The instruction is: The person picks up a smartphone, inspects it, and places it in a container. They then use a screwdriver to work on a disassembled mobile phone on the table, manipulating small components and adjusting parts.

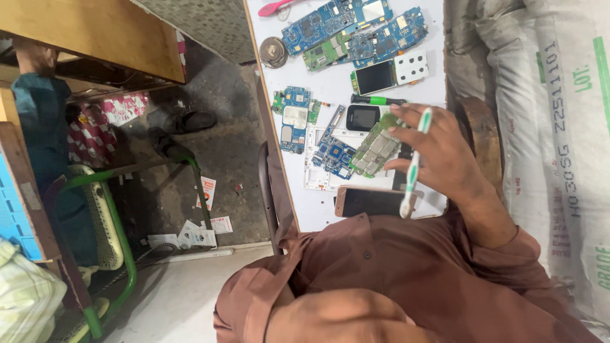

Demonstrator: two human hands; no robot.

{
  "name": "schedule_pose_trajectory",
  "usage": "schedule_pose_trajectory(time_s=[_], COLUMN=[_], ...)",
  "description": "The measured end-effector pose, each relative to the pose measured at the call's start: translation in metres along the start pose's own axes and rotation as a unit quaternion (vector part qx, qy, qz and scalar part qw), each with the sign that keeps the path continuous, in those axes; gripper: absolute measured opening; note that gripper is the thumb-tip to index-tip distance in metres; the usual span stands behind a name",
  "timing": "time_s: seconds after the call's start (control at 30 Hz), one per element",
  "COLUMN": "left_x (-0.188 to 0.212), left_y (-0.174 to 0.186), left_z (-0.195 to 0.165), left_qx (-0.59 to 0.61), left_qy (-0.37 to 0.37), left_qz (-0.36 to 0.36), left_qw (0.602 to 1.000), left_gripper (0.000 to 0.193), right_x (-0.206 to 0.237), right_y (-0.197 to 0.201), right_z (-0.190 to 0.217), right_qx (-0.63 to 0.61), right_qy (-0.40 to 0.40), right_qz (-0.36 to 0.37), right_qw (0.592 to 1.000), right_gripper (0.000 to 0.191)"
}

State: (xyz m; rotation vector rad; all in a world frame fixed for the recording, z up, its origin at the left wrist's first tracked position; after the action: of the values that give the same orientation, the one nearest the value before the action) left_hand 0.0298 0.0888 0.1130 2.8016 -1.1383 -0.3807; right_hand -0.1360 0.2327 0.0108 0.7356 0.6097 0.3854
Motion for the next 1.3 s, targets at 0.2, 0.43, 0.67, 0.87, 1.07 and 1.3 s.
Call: schedule_pose_trajectory(time_s=[0.2,0.43,0.67,0.87,1.07,1.3], left_x=[-0.020,-0.059,-0.074,-0.085,-0.078,-0.046], left_y=[0.017,0.038,0.074,0.067,0.063,0.084], left_z=[-0.023,0.004,0.087,0.118,0.124,0.113], left_qx=[-0.030,-0.351,-0.487,-0.517,-0.489,-0.290], left_qy=[0.172,-0.079,0.145,0.194,0.186,0.132], left_qz=[-0.111,0.011,-0.225,-0.221,-0.237,-0.371], left_qw=[0.978,0.933,0.831,0.804,0.818,0.873], left_gripper=[0.025,0.030,0.048,0.078,0.074,0.062], right_x=[0.026,0.066,0.087,0.080,0.072,0.067], right_y=[0.022,0.023,0.026,0.022,0.023,0.029], right_z=[-0.015,-0.041,-0.041,-0.034,-0.032,-0.033], right_qx=[-0.116,-0.279,-0.144,-0.235,-0.106,0.001], right_qy=[-0.114,-0.225,-0.348,-0.306,-0.290,-0.269], right_qz=[-0.119,-0.176,-0.113,-0.126,-0.068,-0.009], right_qw=[0.980,0.917,0.920,0.914,0.949,0.963], right_gripper=[0.057,0.078,0.033,0.020,0.018,0.021])
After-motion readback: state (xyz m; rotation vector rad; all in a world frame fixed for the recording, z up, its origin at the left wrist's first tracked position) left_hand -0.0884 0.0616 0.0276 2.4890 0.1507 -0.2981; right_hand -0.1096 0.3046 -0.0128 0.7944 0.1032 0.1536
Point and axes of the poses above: each hand's wrist, its own x-axis away from the middle knuckle, its own y-axis out of the back of the hand, z = x × y, the point moved 7 cm from there along -x, towards the middle knuckle, and after that the axes turned 1 degree about z, right-handed, at the moved point
